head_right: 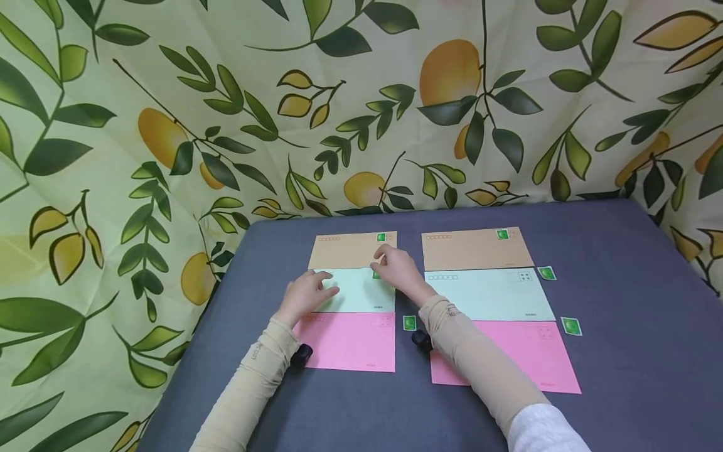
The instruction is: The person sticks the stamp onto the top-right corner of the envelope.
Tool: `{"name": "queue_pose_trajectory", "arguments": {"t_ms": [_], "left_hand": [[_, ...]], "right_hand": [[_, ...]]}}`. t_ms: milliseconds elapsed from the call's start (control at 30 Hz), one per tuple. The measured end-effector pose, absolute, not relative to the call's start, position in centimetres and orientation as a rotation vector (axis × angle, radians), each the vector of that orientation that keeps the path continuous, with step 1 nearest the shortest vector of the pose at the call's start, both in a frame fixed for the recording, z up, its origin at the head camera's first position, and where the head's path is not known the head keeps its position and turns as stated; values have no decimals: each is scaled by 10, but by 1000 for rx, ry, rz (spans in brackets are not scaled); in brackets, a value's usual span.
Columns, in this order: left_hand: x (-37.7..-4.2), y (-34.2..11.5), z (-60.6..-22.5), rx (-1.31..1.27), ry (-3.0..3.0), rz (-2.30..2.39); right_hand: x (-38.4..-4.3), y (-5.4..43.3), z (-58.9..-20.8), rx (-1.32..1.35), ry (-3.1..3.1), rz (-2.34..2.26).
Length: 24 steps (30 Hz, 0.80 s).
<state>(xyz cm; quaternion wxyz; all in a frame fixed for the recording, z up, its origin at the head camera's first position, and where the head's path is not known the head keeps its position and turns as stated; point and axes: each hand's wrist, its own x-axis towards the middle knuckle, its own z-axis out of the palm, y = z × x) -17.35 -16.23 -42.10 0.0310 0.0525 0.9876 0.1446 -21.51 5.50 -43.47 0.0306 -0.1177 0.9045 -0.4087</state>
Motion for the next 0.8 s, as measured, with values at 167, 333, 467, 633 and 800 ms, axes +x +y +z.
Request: {"name": "queue_pose_trajectory", "arguments": {"t_ms": [167, 333, 467, 633, 800], "left_hand": [[-172, -147, -414, 239, 3066, 442], [-170, -129, -407, 331, 3059, 496], [-169, -116, -402, 397, 3053, 517], [-167, -100, -398, 467, 3039, 528], [-164, -78, -398, 564, 3040, 518]], "right_hand": [[-208, 74, -425, -351, 2801, -1344], [-201, 97, -418, -327, 2817, -1394], [-195, 116, -415, -305, 2842, -1416], [-188, 139, -417, -299, 2903, -1394], [-179, 160, -417, -318, 2972, -1403]]}}
